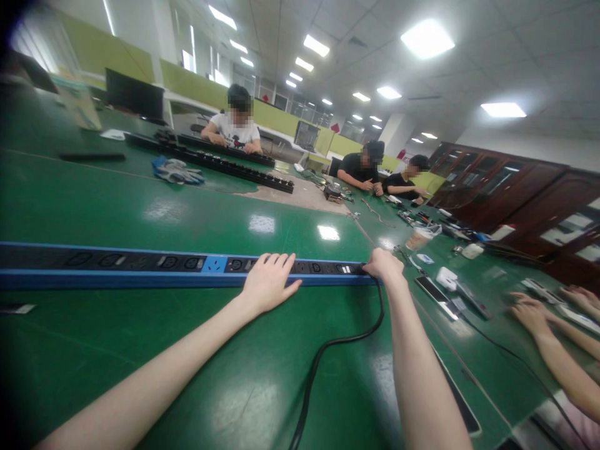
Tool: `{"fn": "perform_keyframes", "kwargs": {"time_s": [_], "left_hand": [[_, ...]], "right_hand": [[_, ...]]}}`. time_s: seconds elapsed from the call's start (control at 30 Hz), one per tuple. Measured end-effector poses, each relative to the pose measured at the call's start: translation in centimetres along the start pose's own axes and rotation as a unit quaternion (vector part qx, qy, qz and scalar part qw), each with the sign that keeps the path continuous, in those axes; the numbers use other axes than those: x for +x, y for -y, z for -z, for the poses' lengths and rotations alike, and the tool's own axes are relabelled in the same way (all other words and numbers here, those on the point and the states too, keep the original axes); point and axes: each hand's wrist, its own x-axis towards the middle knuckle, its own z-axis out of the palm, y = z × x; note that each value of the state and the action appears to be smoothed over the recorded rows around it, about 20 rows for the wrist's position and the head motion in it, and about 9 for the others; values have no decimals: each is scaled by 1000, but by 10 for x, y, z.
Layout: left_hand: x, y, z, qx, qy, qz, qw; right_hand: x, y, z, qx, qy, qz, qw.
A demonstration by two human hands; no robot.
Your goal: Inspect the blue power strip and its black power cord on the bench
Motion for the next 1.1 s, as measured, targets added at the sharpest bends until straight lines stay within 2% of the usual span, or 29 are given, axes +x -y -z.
{"fn": "perform_keyframes", "kwargs": {"time_s": [0.17,0.33,0.53,0.7,0.83,1.1], "left_hand": [[0,0,1,1,3,0,1000],[0,0,1,4,2,-1,1000],[0,0,1,4,-1,-1,1000],[-1,0,1,0,-4,-4,1000],[-1,1,1,-5,-5,-5,1000],[0,1,2,-3,-1,-5,1000]], "right_hand": [[1,2,4,3,67,8,998],[0,0,1,-14,4,16,1000],[5,2,13,0,117,26,993],[1,8,15,-24,57,24,998],[3,10,13,-40,50,12,998],[-10,-3,-8,39,-10,-32,999]]}}
